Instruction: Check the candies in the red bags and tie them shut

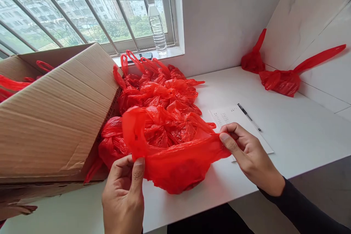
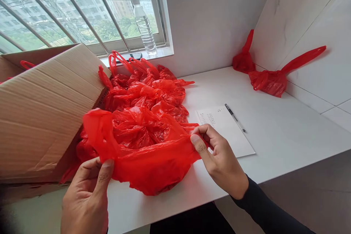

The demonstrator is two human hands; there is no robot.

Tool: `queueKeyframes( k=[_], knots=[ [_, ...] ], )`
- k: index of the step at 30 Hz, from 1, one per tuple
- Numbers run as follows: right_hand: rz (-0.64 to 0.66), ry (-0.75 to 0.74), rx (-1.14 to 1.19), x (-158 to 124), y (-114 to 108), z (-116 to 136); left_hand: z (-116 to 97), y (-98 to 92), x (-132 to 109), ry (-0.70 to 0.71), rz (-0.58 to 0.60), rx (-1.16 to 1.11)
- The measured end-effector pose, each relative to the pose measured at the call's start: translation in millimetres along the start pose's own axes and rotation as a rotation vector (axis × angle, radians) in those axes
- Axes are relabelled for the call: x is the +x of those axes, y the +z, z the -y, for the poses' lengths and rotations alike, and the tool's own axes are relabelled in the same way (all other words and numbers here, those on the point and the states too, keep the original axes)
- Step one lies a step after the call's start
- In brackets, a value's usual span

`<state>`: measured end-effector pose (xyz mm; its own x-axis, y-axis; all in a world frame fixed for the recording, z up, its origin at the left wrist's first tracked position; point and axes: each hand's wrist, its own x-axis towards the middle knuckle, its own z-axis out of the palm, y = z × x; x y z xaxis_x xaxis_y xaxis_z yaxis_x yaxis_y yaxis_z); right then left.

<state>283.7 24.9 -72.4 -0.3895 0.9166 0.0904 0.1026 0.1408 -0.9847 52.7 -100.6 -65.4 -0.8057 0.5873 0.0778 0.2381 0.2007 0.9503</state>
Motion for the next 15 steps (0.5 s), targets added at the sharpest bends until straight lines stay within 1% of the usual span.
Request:
queueKeyframes(
  k=[3,5,6,7,9,10,11,13,15],
  knots=[
    [-0.008,-0.002,-0.022,-4.3,-2.3,0.2,-1.3,0.8,-1.0,-0.001,0.079,-0.032],
    [-0.026,-0.037,-0.05,-6.2,-2.8,2.6,-8.3,2.8,-5.0,0.007,0.138,0.016],
    [-0.043,-0.054,-0.062,-6.7,-3.1,4.3,-13.0,3.6,-7.2,0.026,0.14,0.058],
    [-0.065,-0.069,-0.073,-7.3,-3.6,6.4,-17.5,3.8,-9.2,0.051,0.113,0.107],
    [-0.108,-0.119,-0.085,-9.4,-4.6,11.7,-24.6,2.4,-12.2,0.095,0.012,0.167],
    [-0.129,-0.158,-0.089,-11.4,-4.8,14.9,-26.3,0.6,-13.1,0.095,-0.031,0.158],
    [-0.157,-0.21,-0.092,-14.3,-4.5,18.6,-26.8,-1.7,-13.5,0.078,-0.044,0.136],
    [-0.233,-0.363,-0.103,-22.8,-1.8,27.9,-25.7,-6.8,-13.5,0.054,-0.005,0.07],
    [-0.273,-0.554,-0.087,-32.3,4.2,39.0,-25.5,-10.1,-13.6,0.101,0.054,0.059]
  ],
)
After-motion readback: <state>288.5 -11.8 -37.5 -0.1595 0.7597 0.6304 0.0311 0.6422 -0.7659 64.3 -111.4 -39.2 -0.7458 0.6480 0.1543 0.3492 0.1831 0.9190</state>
